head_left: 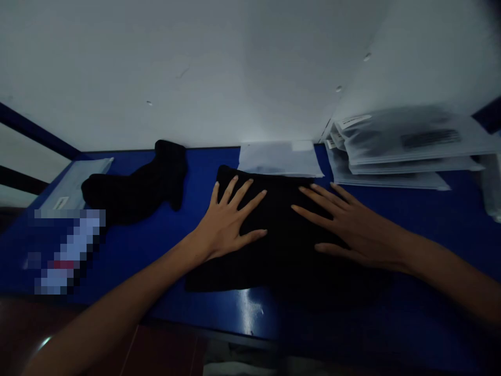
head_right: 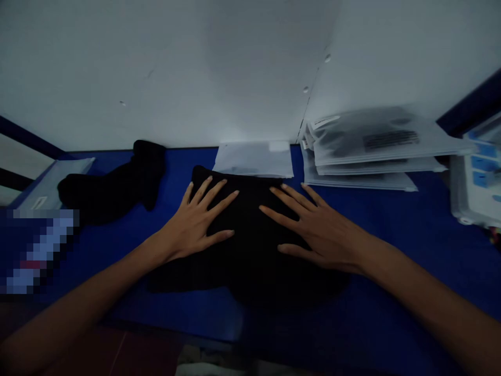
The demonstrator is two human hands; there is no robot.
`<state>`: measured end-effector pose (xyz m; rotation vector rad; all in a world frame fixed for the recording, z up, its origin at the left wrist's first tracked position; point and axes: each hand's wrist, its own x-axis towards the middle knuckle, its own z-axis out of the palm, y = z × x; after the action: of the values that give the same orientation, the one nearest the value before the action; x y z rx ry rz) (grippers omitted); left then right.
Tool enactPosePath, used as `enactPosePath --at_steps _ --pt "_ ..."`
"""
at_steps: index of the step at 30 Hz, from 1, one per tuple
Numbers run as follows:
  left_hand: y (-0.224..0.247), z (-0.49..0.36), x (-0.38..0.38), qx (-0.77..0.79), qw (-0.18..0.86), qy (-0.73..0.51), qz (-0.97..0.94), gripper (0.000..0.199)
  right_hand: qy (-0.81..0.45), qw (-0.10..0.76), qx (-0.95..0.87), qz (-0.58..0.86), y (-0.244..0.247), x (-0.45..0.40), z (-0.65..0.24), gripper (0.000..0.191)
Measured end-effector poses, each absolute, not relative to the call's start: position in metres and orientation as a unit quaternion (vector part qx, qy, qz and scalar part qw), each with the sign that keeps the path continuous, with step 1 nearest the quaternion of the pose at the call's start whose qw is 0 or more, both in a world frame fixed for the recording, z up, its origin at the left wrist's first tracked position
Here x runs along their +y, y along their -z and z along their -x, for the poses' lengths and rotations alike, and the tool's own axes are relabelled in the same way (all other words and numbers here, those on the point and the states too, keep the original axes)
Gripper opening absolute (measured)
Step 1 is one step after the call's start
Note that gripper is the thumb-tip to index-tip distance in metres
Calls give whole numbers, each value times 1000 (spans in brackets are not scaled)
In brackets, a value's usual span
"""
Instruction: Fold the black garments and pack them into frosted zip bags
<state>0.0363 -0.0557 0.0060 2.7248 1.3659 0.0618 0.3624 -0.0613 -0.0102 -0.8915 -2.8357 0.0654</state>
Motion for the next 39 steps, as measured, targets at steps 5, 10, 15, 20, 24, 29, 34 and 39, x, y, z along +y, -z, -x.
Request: enactPosePath --at_steps 5,10,15,20,24,29,34,39 --pt "-6 -42 -60 428 35 -48 -902 96 -15 178 -930 320 3 -79 -346 67" --pt "-6 -40 -55 344 85 -37 -934 93 -35 148 -935 320 5 -95 -330 73" --pt "-8 -34 -52 369 86 -8 -925 93 -45 96 -944 311 12 -86 -339 85" --pt "-9 -33 -52 391 87 2 -916 93 -30 93 -947 306 13 -81 -343 84" --pt "-8 -33 -52 387 83 -3 -918 92 -33 92 -948 304 12 -82 -342 84" --pt "-8 -32 -51 381 82 -14 -921 92 -49 95 -947 303 10 -81 -343 87" --pt "-7 -28 -48 366 80 -18 -927 93 -49 90 -953 285 11 -79 -348 91" --pt "-4 -25 -47 359 82 -30 -929 90 -37 83 -954 286 11 -78 -352 87"
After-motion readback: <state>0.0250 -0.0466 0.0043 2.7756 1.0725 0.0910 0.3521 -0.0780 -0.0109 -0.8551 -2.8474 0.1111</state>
